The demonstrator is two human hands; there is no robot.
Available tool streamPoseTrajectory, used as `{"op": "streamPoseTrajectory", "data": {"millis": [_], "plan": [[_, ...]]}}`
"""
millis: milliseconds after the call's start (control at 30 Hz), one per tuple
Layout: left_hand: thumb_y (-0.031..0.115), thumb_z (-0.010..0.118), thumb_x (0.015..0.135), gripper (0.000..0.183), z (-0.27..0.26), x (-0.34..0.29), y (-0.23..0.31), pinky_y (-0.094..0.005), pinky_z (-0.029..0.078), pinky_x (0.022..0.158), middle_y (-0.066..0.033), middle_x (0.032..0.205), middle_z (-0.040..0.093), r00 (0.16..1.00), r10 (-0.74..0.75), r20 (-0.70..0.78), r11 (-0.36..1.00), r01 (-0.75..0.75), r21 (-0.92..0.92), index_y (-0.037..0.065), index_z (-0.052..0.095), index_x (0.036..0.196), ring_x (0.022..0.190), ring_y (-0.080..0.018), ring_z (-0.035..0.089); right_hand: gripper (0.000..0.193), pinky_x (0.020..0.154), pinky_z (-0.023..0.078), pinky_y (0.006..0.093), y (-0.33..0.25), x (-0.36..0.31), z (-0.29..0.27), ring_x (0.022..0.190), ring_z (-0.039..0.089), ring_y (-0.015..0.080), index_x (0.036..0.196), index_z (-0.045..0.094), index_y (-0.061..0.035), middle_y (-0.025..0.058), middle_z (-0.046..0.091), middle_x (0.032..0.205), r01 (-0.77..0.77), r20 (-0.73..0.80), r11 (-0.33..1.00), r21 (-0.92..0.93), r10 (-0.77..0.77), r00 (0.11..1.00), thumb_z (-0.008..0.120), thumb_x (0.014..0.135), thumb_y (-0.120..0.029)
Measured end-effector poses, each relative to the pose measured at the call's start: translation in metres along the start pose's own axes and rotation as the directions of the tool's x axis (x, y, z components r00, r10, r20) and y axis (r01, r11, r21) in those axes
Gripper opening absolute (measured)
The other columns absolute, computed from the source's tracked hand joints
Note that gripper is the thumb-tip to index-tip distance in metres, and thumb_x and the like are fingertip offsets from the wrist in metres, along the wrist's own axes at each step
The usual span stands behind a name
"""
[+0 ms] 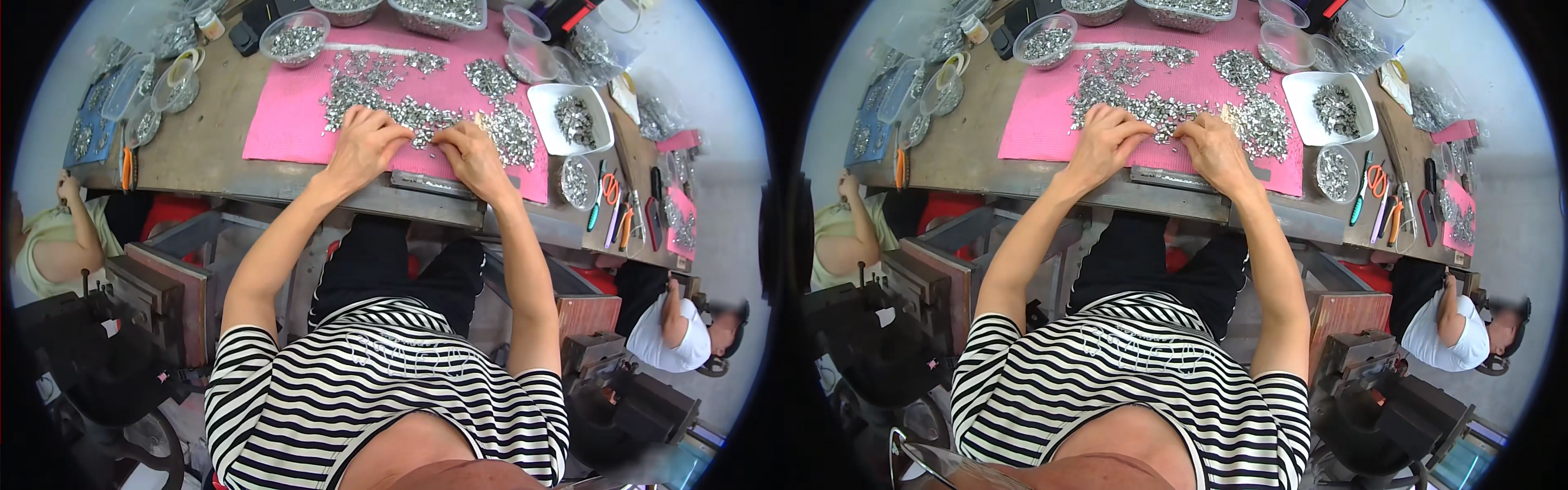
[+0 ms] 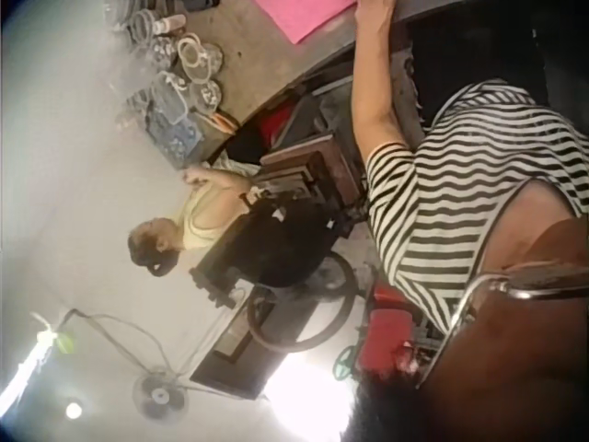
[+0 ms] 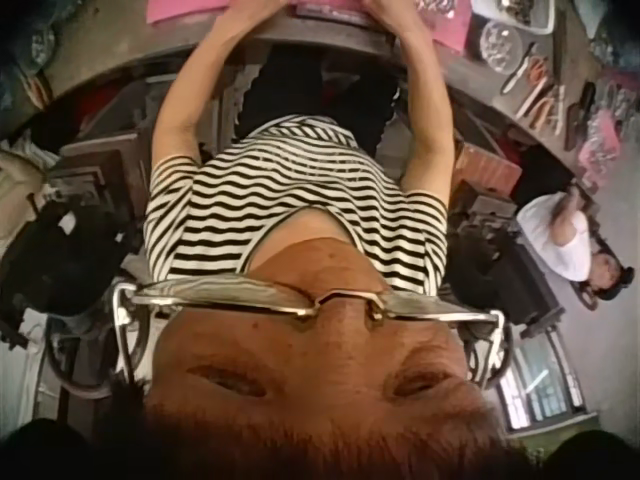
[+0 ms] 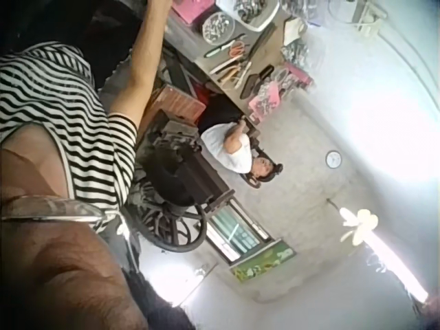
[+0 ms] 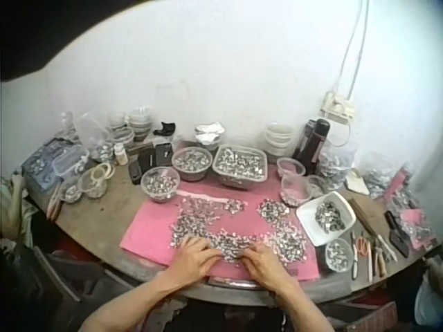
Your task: Positioning small metal components on a template and using a manual hand-press machine.
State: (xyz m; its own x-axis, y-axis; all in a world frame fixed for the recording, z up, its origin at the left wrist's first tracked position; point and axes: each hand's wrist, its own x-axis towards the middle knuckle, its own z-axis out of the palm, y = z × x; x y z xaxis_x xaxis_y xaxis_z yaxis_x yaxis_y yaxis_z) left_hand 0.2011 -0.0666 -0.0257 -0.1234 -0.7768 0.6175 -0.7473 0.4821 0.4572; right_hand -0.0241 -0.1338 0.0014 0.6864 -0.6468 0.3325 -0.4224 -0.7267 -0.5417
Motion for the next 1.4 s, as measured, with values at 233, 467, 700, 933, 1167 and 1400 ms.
{"op": "streamPoseTrajectory", "data": {"millis": [233, 467, 700, 933, 1167, 1400], "plan": [[0.017, 0.075, 0.085, 0.009, 0.001, 0.008, -0.005, -0.0466, 0.033, 0.101, -0.0019, 0.091, 0.061, 0.987, 0.043, 0.152, 0.998, -0.05, 0.043, 0.015, 0.074, 0.093, 0.095, -0.0216, 0.058, 0.009, 0.076, 0.049, 0.0417, 0.004, -0.01, -0.004, 0.085, 0.061, 0.0324, 0.096, 0.07, -0.0025, 0.0129, 0.062, 0.089, -0.001, -0.046, 0.993, -0.114, -0.004, 0.999, 0.07, 0.087, -0.005], [0.015, 0.073, 0.086, 0.007, -0.006, 0.006, -0.007, -0.0501, 0.032, 0.104, -0.0022, 0.093, 0.063, 0.996, -0.039, 0.078, 0.994, 0.03, 0.106, 0.013, 0.072, 0.093, 0.098, -0.0223, 0.059, 0.013, 0.075, 0.048, 0.0431, 0.003, -0.009, 0.005, 0.082, 0.061, 0.0325, 0.095, 0.072, -0.0015, 0.0127, 0.063, 0.082, -0.033, -0.125, 0.982, -0.184, 0.01, 0.992, 0.074, 0.085, -0.009], [0.02, 0.075, 0.086, 0.01, -0.007, 0.006, 0.002, -0.0514, 0.03, 0.105, -0.0017, 0.089, 0.063, 0.992, -0.08, 0.102, 0.992, 0.069, 0.11, 0.014, 0.073, 0.093, 0.097, -0.0223, 0.059, 0.01, 0.074, 0.048, 0.0437, -0.004, -0.011, 0.022, 0.081, 0.062, 0.0323, 0.082, 0.068, -0.0047, 0.0099, 0.065, 0.081, -0.062, -0.195, 0.957, -0.283, 0.006, 0.981, 0.076, 0.081, -0.01], [0.024, 0.076, 0.084, 0.011, 0.006, -0.002, 0.005, -0.0539, 0.03, 0.103, -0.0012, 0.089, 0.059, 0.995, -0.086, 0.055, 0.978, 0.073, 0.197, 0.016, 0.074, 0.092, 0.096, -0.0218, 0.057, 0.01, 0.074, 0.048, 0.0451, -0.007, -0.014, 0.009, 0.081, 0.062, 0.0346, 0.084, 0.064, -0.002, 0.0143, 0.063, 0.082, -0.061, -0.179, 0.931, -0.36, -0.005, 0.984, 0.073, 0.081, -0.006], [0.023, 0.076, 0.083, 0.009, 0.007, 0.0, 0.005, -0.0541, 0.029, 0.102, -0.0007, 0.089, 0.058, 0.994, -0.051, 0.1, 0.975, 0.028, 0.221, 0.018, 0.074, 0.09, 0.093, -0.0204, 0.057, 0.01, 0.075, 0.05, 0.0442, -0.014, -0.027, 0.004, 0.082, 0.063, 0.0353, 0.089, 0.063, 0.0007, 0.0156, 0.064, 0.086, -0.111, -0.189, 0.988, -0.111, 0.089, 0.978, 0.07, 0.086, -0.005], [0.023, 0.076, 0.085, 0.009, 0.009, 0.004, 0.003, -0.0526, 0.028, 0.104, -0.0015, 0.089, 0.058, 0.995, -0.017, 0.093, 0.981, -0.001, 0.193, 0.016, 0.073, 0.088, 0.094, -0.021, 0.057, 0.011, 0.074, 0.047, 0.0408, -0.045, -0.049, 0.003, 0.082, 0.059, 0.032, 0.093, 0.062, 0.0004, 0.0139, 0.059, 0.086, -0.081, -0.167, 0.983, 0.165, 0.109, 0.98, 0.069, 0.086, 0.001]]}}
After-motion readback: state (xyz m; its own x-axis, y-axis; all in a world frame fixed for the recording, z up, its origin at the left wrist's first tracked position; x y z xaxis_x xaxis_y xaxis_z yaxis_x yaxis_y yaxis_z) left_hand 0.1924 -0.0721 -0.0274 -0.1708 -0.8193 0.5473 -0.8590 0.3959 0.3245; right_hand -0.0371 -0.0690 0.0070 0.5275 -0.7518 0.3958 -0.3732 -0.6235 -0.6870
